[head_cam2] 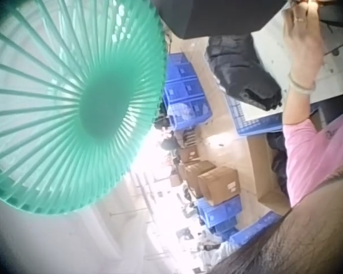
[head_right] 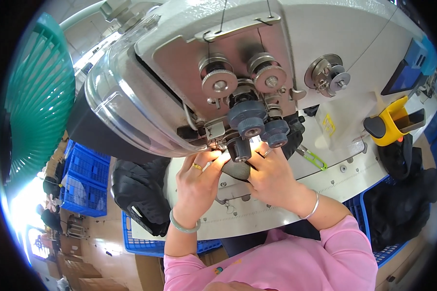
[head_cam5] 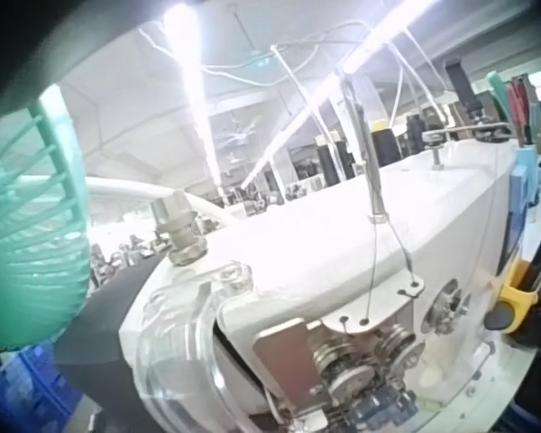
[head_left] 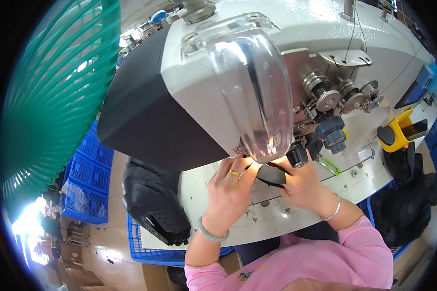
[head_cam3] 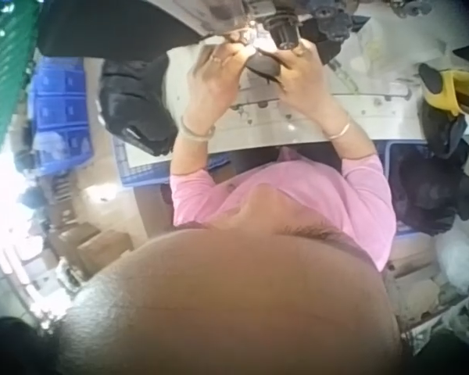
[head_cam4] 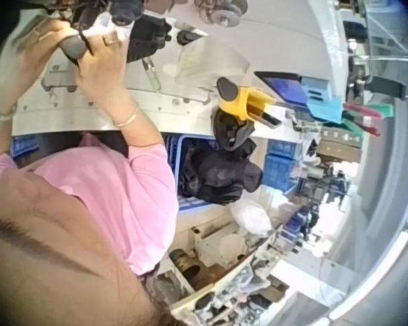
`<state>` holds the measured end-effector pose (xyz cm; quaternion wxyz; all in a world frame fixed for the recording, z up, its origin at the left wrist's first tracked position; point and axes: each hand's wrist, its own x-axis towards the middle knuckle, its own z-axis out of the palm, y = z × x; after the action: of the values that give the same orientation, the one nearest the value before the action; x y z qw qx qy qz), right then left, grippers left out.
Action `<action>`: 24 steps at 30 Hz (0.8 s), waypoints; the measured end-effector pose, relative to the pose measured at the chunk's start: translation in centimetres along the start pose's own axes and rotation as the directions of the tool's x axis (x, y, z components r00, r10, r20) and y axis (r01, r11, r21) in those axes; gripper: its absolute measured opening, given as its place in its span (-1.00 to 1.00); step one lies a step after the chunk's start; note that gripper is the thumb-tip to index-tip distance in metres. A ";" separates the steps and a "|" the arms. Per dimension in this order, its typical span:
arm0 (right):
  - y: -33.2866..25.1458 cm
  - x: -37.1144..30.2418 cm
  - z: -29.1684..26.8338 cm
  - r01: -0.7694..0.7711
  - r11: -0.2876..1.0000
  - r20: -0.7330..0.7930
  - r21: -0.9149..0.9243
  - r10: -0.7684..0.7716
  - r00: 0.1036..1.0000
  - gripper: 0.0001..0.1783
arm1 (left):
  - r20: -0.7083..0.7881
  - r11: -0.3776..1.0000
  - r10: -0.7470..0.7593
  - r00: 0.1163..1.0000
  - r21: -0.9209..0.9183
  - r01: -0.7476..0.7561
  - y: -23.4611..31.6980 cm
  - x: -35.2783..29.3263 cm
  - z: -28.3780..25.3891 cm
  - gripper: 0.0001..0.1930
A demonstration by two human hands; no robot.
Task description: Stitching leather shoe components together using an industrial sewing machine.
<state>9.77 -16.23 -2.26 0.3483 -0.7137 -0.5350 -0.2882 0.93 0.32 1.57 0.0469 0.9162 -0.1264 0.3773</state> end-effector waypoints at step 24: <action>-0.6 0.0 -0.7 -0.106 0.994 0.166 0.020 0.101 0.981 -0.62 | -0.130 0.996 -0.071 0.989 -0.066 0.063 0.0 -0.9 1.2 -0.73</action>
<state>9.19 -16.69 -1.77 0.3277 -0.7568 -0.5284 -0.2017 1.11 0.31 0.09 0.0960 0.8911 -0.1037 0.4312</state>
